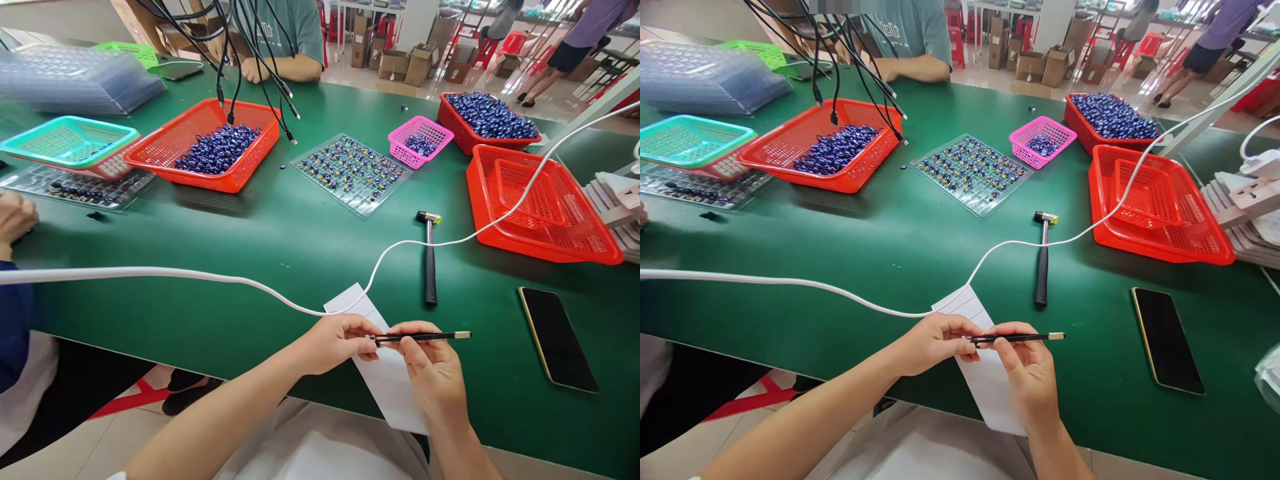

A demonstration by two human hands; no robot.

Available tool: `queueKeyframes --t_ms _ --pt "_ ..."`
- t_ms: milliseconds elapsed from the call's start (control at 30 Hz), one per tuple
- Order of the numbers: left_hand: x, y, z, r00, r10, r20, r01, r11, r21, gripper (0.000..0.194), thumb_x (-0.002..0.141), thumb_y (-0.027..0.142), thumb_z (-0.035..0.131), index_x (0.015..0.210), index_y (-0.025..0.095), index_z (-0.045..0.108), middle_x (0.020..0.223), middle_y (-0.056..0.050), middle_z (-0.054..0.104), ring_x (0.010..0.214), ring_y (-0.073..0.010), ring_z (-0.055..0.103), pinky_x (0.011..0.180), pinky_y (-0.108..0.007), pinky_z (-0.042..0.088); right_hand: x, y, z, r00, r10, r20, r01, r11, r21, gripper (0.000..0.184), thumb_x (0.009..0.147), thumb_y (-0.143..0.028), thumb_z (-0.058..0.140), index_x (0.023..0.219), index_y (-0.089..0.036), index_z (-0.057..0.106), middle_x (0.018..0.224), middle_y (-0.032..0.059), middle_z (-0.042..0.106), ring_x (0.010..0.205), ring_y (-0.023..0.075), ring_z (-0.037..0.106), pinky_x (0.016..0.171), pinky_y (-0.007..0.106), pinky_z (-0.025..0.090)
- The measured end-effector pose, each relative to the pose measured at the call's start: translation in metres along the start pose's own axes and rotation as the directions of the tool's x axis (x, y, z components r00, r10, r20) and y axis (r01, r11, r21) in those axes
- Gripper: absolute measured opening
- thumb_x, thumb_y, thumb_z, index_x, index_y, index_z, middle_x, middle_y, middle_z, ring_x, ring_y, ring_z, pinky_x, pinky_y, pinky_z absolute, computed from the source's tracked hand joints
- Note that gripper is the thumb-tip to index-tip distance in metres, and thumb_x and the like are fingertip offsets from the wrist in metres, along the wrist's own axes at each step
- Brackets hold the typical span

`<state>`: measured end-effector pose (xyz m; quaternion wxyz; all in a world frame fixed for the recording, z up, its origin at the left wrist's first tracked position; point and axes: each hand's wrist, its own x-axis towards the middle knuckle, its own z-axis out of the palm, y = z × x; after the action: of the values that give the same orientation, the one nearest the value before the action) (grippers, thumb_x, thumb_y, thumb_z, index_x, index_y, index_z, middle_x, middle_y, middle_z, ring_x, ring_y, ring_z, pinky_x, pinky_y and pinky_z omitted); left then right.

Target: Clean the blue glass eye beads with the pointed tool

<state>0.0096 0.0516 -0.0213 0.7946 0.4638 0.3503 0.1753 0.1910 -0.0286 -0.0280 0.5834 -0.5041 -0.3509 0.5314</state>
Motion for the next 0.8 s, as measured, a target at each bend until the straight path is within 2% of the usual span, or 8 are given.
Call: queueKeyframes --t_ms 133,267,400,467,533,667,800 --pt "-0.001 0.005 -0.001 0.998 -0.025 0.062 0.02 0.997 0.076 0.033 0.075 0.032 0.076 0.104 0.016 0.074 0.086 -0.005 0.075 0.079 -0.0175 0.07 0.08 -0.031 0.056 0.0 -0.001 0.001 0.998 0.013 0.057 -0.012 1.0 -0.006 0.013 0.088 -0.03 0.068 0.099 -0.024 0.07 0.098 0.007 0.071 0.088 0.0244 0.071 0.081 0.041 0.058" --pt "-0.001 0.002 0.0 0.999 0.006 0.048 -0.013 0.989 0.145 0.028 0.077 0.028 0.073 0.102 0.016 0.074 0.081 -0.004 0.074 0.075 -0.0158 0.068 0.074 -0.027 0.054 0.001 -0.002 0.002 0.999 0.001 0.041 0.0 1.0 -0.03 0.015 0.086 -0.033 0.07 0.097 -0.023 0.07 0.094 0.0073 0.072 0.083 0.0237 0.071 0.077 0.04 0.059" --pt "0.0 -0.004 0.004 0.985 0.115 -0.127 -0.094 0.982 0.165 0.024 0.07 0.022 0.076 0.093 0.015 0.071 0.079 -0.004 0.072 0.073 -0.0151 0.066 0.07 -0.026 0.054 -0.001 -0.005 0.001 0.989 -0.079 -0.128 0.064 0.991 -0.115 0.013 0.087 -0.032 0.068 0.096 -0.022 0.069 0.091 0.0062 0.072 0.078 0.0201 0.069 0.075 0.036 0.058" --pt "0.0 -0.004 0.006 0.958 0.185 -0.221 -0.143 0.971 0.192 0.022 0.069 0.021 0.076 0.089 0.015 0.069 0.08 -0.004 0.071 0.072 -0.0145 0.066 0.07 -0.026 0.054 -0.003 -0.006 0.003 0.962 -0.14 -0.233 0.089 0.972 -0.215 0.013 0.087 -0.032 0.069 0.095 -0.022 0.068 0.092 0.0059 0.072 0.075 0.0186 0.068 0.07 0.033 0.057" --pt "0.0 -0.003 0.007 0.937 0.235 -0.257 -0.171 0.953 0.248 0.019 0.071 0.021 0.075 0.087 0.015 0.067 0.082 -0.004 0.071 0.073 -0.0147 0.066 0.071 -0.026 0.055 -0.006 -0.006 0.005 0.937 -0.207 -0.283 0.107 0.938 -0.33 0.013 0.086 -0.031 0.07 0.095 -0.022 0.069 0.092 0.0057 0.072 0.073 0.0182 0.068 0.068 0.032 0.058" --pt "-0.001 -0.004 0.007 0.92 0.278 -0.277 -0.17 0.918 0.357 0.018 0.073 0.022 0.074 0.089 0.017 0.067 0.086 -0.004 0.072 0.079 -0.017 0.069 0.077 -0.029 0.055 -0.011 -0.002 0.008 0.932 -0.308 -0.192 0.187 0.861 -0.474 0.012 0.088 -0.027 0.066 0.1 -0.023 0.069 0.09 0.0044 0.071 0.076 0.0187 0.069 0.074 0.033 0.057" --pt "0.001 -0.007 0.007 0.909 0.307 -0.282 -0.18 0.899 0.399 0.017 0.074 0.02 0.073 0.09 0.017 0.067 0.087 -0.004 0.073 0.079 -0.017 0.069 0.077 -0.029 0.056 -0.013 0.007 0.003 0.932 -0.343 -0.116 0.229 0.806 -0.546 0.017 0.089 -0.022 0.065 0.105 -0.025 0.068 0.096 0.0035 0.07 0.08 0.0177 0.068 0.077 0.032 0.055"
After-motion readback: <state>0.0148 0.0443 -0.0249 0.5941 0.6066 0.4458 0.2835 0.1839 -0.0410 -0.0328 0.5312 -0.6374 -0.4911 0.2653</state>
